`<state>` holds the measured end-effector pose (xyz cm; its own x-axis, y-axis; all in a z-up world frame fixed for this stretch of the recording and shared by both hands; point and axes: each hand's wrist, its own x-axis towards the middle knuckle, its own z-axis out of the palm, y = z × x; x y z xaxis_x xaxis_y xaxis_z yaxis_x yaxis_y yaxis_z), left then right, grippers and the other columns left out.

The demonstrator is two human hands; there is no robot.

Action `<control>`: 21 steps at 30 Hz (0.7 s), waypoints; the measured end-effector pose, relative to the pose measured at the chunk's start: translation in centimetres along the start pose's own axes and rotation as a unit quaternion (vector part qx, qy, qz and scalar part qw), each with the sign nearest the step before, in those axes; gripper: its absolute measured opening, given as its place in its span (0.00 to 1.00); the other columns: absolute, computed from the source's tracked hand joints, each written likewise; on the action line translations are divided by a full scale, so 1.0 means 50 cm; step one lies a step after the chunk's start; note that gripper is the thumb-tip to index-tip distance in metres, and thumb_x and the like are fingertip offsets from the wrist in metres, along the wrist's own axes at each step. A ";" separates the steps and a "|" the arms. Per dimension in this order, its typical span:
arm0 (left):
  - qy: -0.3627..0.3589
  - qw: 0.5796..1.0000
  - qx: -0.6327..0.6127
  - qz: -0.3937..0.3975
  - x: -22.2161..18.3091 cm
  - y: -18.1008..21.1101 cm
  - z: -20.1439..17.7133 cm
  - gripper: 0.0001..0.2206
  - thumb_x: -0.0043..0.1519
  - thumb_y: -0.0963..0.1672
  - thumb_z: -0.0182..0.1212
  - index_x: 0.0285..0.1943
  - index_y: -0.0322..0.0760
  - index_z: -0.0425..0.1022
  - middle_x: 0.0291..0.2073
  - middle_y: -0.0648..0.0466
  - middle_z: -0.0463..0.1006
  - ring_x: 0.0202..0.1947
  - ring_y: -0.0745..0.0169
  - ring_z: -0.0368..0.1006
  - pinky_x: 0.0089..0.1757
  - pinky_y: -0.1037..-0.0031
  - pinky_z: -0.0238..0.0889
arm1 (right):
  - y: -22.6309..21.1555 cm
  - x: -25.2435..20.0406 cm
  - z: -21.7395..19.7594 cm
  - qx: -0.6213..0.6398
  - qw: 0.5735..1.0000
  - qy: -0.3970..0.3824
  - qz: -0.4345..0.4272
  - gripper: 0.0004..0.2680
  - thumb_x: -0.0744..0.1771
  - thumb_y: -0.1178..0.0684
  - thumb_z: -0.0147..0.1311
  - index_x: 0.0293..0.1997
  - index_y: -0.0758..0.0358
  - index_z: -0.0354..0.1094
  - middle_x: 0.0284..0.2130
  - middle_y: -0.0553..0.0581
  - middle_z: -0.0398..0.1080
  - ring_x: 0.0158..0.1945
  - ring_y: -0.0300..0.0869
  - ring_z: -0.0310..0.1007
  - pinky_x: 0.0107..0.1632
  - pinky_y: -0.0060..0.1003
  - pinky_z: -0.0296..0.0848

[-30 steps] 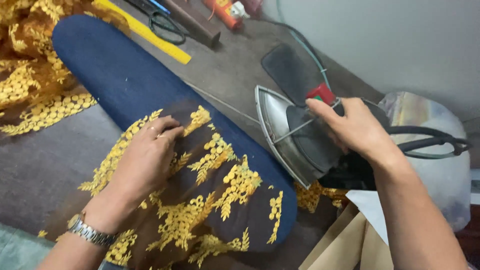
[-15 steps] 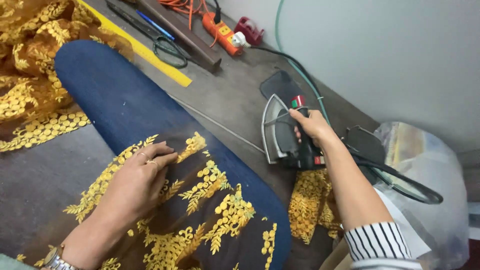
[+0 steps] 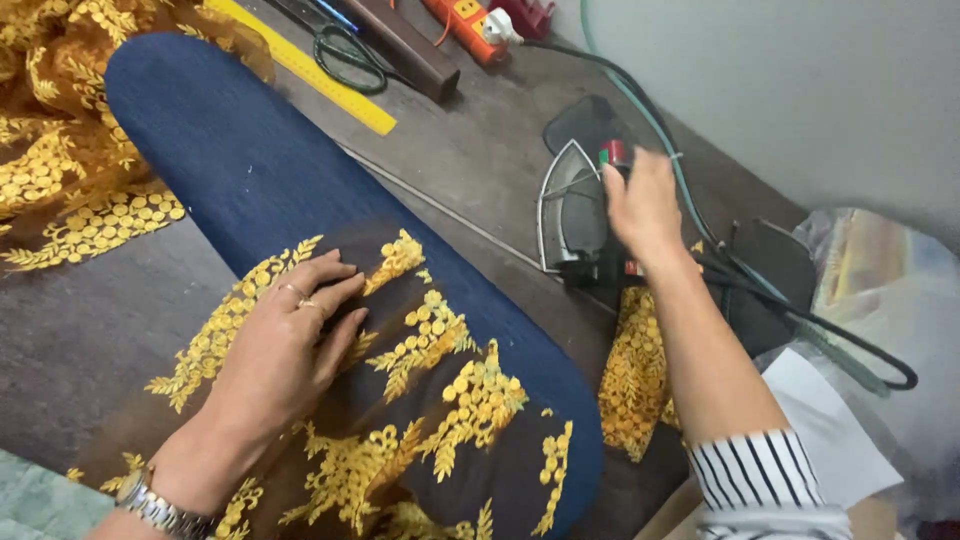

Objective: A person is meticulously smoothing and ironing pieces of gold lace fabric on a sleeve board at a workstation.

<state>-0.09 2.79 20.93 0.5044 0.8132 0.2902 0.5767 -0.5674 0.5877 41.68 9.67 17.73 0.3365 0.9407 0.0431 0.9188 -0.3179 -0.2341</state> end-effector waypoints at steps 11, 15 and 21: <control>0.011 0.999 0.002 0.047 -0.006 -0.005 0.002 0.14 0.61 0.40 0.56 0.52 0.21 0.73 0.48 0.37 0.73 0.52 0.39 0.68 0.51 0.56 0.63 | -0.306 -0.345 -0.032 0.036 0.870 -0.165 -0.464 0.22 0.71 0.39 0.17 0.73 0.54 0.35 0.72 0.51 0.36 0.76 0.51 0.29 0.72 0.59 0.32; -0.017 0.999 0.017 0.029 -0.017 -0.037 0.019 0.16 0.62 0.43 0.56 0.56 0.28 0.73 0.52 0.45 0.71 0.62 0.44 0.63 0.55 0.60 0.60 | -0.296 -0.348 0.011 -0.004 0.878 -0.060 -0.474 0.21 0.71 0.40 0.24 0.74 0.49 0.40 0.72 0.47 0.40 0.75 0.47 0.35 0.70 0.54 0.35; 0.106 0.982 -0.091 0.129 -0.134 0.099 -0.031 0.11 0.56 0.35 0.62 0.44 0.33 0.67 0.31 0.51 0.74 0.30 0.60 0.71 0.38 0.67 0.62 | -0.293 -0.345 -0.003 0.038 0.875 -0.143 -0.461 0.20 0.71 0.40 0.19 0.74 0.49 0.33 0.73 0.47 0.35 0.77 0.47 0.28 0.73 0.58 0.26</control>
<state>-1.59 -5.27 23.07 0.4618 0.6650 0.5869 0.3132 -0.7413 0.5936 22.45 -1.92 20.55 -0.6163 0.7875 0.0056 0.7521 0.5907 -0.2922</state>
